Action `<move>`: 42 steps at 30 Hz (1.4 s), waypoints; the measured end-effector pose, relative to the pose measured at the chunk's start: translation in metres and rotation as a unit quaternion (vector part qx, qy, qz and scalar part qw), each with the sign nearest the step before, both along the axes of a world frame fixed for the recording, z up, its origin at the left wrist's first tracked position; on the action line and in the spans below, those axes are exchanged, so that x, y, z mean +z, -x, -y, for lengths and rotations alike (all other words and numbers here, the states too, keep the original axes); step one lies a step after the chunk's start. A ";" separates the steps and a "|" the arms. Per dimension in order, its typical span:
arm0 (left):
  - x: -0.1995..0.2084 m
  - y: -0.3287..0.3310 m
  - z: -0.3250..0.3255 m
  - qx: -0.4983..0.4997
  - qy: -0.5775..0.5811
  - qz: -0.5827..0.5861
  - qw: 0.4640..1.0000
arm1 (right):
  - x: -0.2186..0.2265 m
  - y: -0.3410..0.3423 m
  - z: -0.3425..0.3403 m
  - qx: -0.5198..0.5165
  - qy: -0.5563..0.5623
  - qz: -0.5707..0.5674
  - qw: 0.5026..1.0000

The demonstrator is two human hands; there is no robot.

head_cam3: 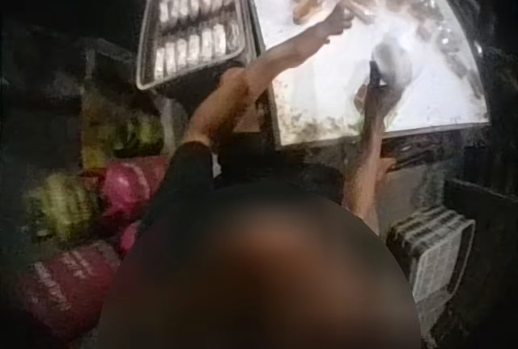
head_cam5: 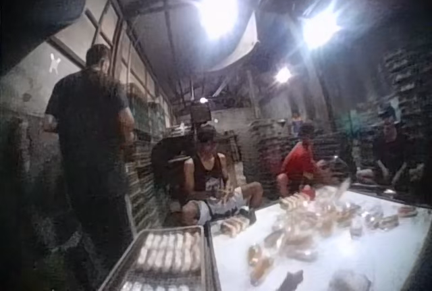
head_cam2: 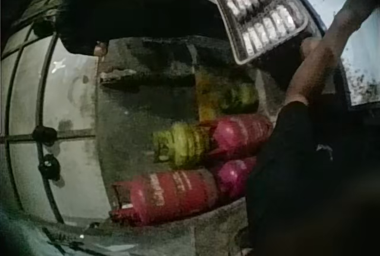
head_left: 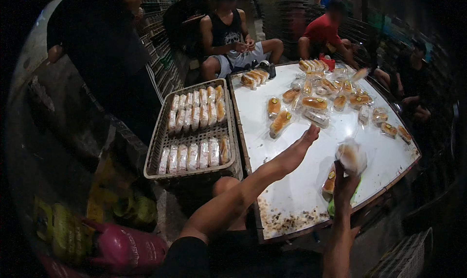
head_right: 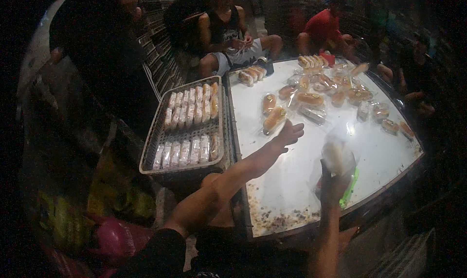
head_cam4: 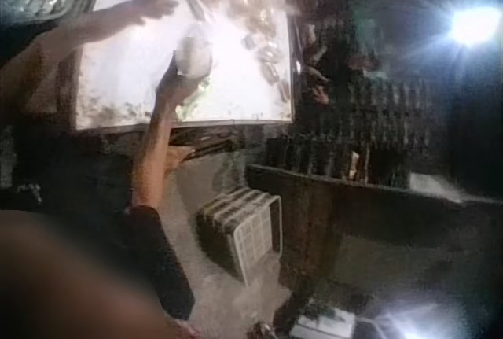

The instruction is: The person sits on the floor and packages individual bread rolls into clear plastic bags using a handheld tape dispenser. They place the sealed packages on a white table and periodically move a stack of plastic crates to the side.

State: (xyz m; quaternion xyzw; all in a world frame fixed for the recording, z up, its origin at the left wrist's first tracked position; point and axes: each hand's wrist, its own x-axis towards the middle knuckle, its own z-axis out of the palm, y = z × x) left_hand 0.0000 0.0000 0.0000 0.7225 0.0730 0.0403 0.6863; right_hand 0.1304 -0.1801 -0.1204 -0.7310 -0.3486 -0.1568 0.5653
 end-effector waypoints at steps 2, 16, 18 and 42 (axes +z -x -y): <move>-0.018 -0.016 -0.007 0.043 -0.037 -0.001 0.998 | 0.006 0.019 -0.016 0.027 -0.113 -0.139 0.983; -0.117 -0.012 -0.031 0.241 -0.051 0.155 0.957 | 0.015 0.060 -0.084 0.066 -0.065 -0.243 0.966; -0.110 -0.010 -0.034 0.240 -0.115 0.211 0.940 | 0.014 0.059 -0.095 0.034 -0.083 -0.201 0.975; -0.083 0.020 -0.033 0.281 0.112 0.197 0.932 | 0.039 0.101 -0.091 0.165 -0.204 -0.246 0.933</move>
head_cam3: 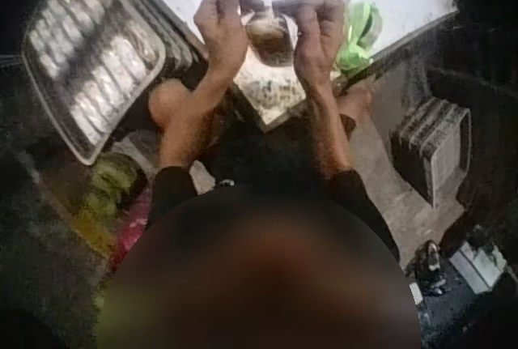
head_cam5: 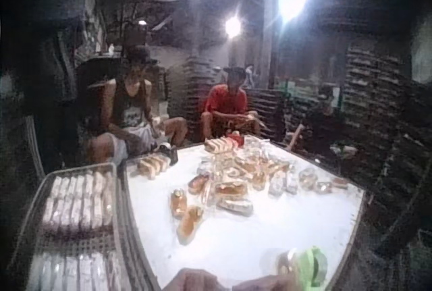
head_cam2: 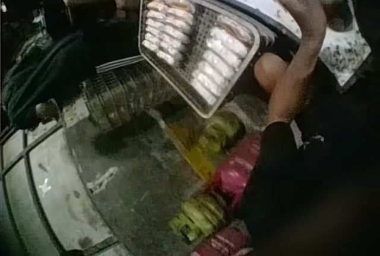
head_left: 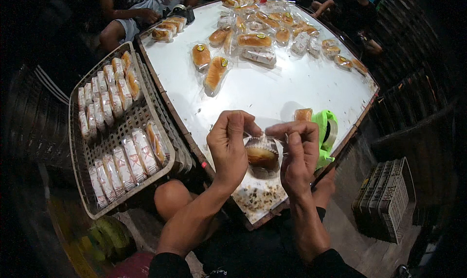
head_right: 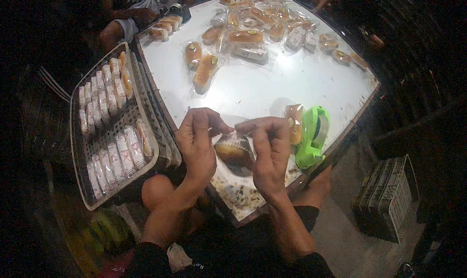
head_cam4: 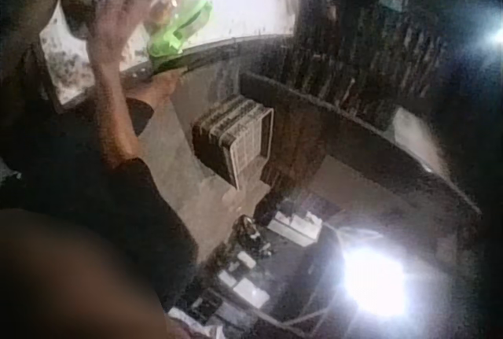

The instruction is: The person sits on the floor and packages individual bread rolls into clear plastic bags using a handheld tape dispenser. They place the sealed packages on a white table and periodically move a stack of plastic crates to the side.

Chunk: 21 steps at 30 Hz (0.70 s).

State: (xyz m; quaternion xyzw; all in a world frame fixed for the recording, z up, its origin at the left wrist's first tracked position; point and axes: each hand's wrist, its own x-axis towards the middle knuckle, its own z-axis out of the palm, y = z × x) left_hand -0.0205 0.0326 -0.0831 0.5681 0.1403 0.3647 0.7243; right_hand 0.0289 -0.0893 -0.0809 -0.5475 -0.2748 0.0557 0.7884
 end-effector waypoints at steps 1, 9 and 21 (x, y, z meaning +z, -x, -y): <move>-0.001 0.000 0.004 0.001 0.009 0.026 1.000 | 0.001 0.004 0.002 -0.009 0.006 0.030 1.000; 0.002 0.001 0.015 -0.108 -0.045 -0.034 0.993 | 0.008 0.009 0.012 -0.027 -0.043 0.062 0.997; -0.010 -0.005 0.052 -0.064 -0.251 -0.002 0.966 | 0.006 -0.015 0.022 -0.131 -0.013 0.065 0.989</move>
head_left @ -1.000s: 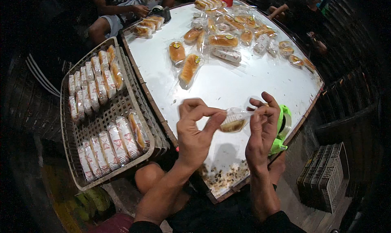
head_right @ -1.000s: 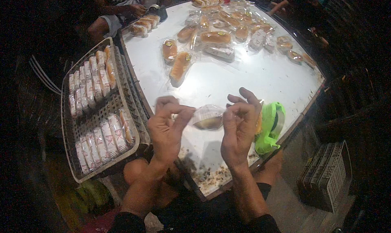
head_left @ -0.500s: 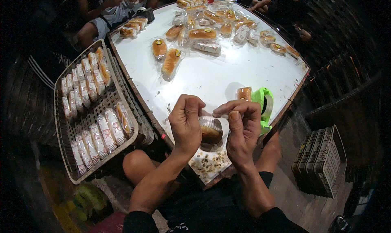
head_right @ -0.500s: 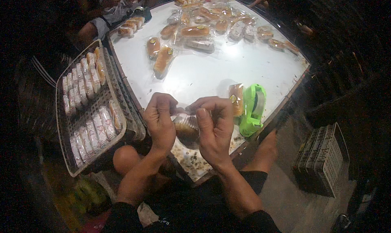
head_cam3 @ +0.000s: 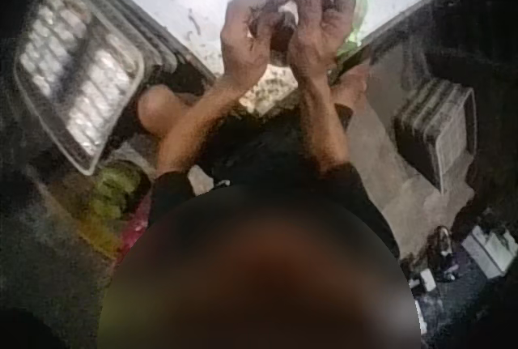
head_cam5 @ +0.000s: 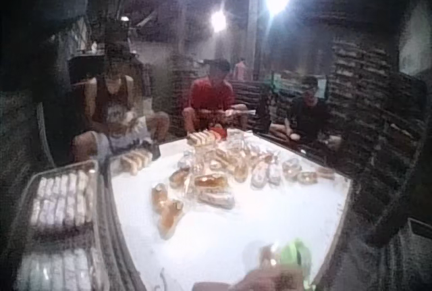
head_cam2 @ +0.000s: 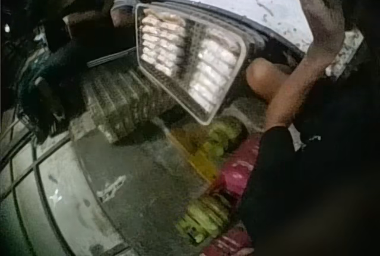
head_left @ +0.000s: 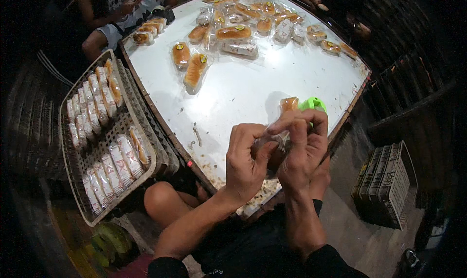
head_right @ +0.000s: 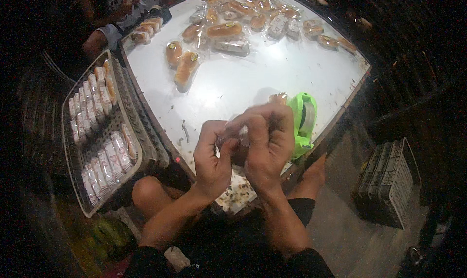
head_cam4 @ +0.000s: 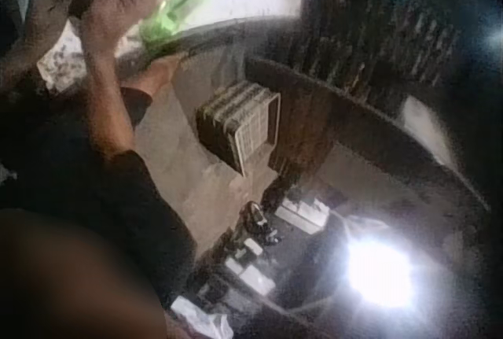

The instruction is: The person sits on the floor and packages individual bread rolls into clear plastic bags using a handheld tape dispenser. They place the sealed packages on a white table and periodically move a stack of plastic crates to the side.

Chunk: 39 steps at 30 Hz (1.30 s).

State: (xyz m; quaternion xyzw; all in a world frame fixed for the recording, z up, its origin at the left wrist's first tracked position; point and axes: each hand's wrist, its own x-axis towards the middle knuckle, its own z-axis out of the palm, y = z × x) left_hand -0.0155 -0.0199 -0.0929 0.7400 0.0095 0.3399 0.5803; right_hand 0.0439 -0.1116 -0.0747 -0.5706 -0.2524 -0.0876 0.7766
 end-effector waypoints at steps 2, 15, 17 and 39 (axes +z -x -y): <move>-0.008 -0.001 -0.001 -0.003 -0.015 -0.004 1.000 | -0.005 -0.004 -0.001 -0.071 0.064 0.015 0.995; -0.027 -0.008 -0.034 0.008 0.135 -0.045 0.990 | -0.020 0.015 -0.004 -0.004 0.363 0.055 0.930; -0.029 -0.011 -0.038 -0.024 0.165 -0.058 0.984 | -0.018 0.013 -0.006 -0.034 0.327 0.056 0.943; -0.020 -0.012 0.000 0.049 0.366 -0.081 0.926 | -0.034 -0.011 0.048 -0.168 0.207 -0.062 0.962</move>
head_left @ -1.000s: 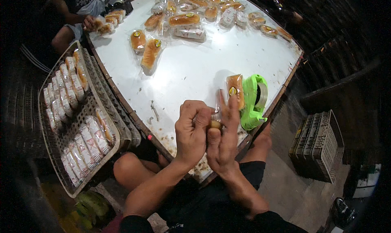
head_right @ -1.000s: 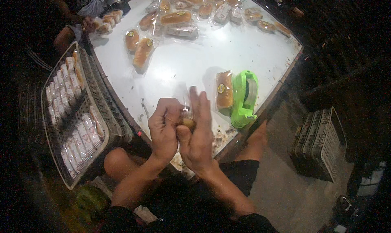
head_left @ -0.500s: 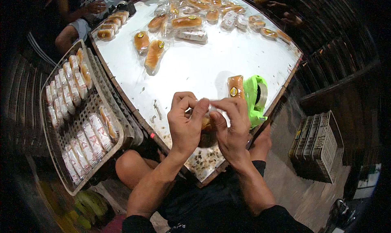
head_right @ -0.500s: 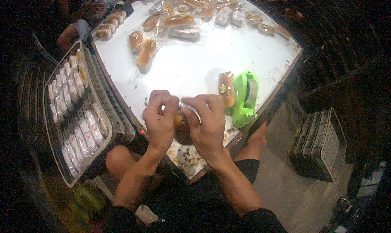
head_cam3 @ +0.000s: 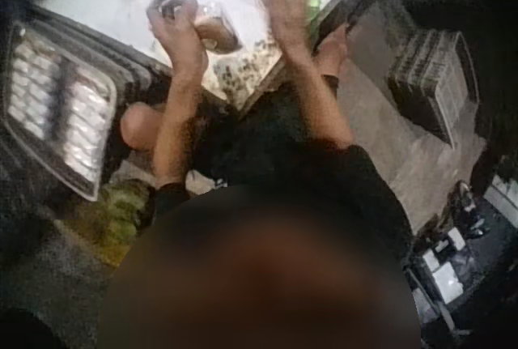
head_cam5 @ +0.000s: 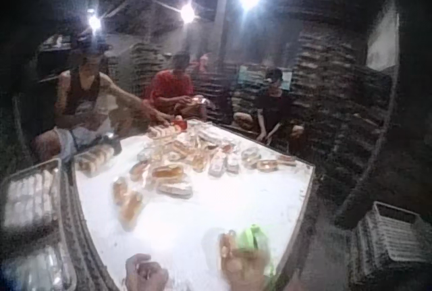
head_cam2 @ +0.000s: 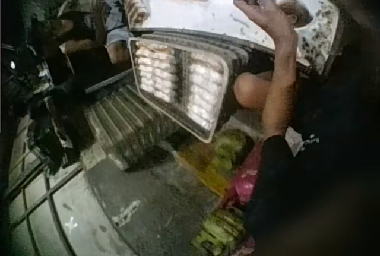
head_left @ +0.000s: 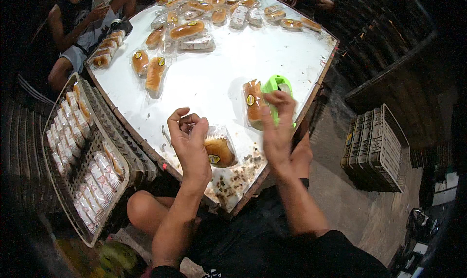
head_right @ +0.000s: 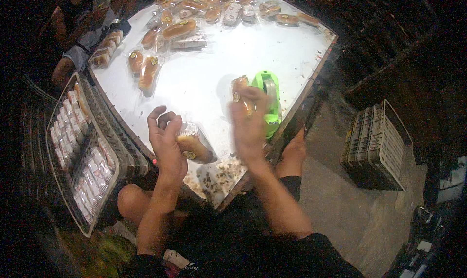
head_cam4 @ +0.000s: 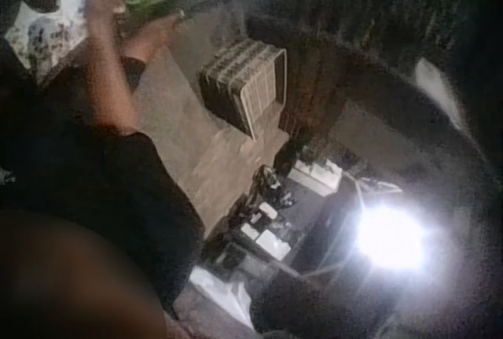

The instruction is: The person sits on the floor and packages individual bread rolls into clear plastic bags using a handheld tape dispenser. They place the sealed packages on a white table and periodically move a stack of plastic crates to the side.

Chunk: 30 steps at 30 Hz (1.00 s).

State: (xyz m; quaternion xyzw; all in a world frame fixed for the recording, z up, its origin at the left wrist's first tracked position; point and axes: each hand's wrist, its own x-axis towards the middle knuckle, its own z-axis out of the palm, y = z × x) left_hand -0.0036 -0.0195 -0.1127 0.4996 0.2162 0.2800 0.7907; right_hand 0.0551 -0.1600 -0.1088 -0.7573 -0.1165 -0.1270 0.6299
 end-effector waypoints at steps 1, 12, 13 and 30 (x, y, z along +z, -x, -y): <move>0.000 -0.002 0.001 -0.022 0.004 -0.005 1.000 | -0.008 -0.013 0.035 -0.066 0.190 0.034 0.979; -0.015 -0.022 0.010 -0.083 -0.033 -0.013 0.996 | -0.071 -0.049 0.105 -0.135 0.295 -0.002 0.946; -0.015 -0.022 0.009 -0.090 -0.032 -0.019 0.995 | -0.067 -0.038 0.108 -0.143 0.290 -0.079 0.943; -0.003 0.007 0.010 -0.032 -0.230 0.004 0.973 | -0.001 0.027 -0.040 0.191 -0.112 -0.237 0.946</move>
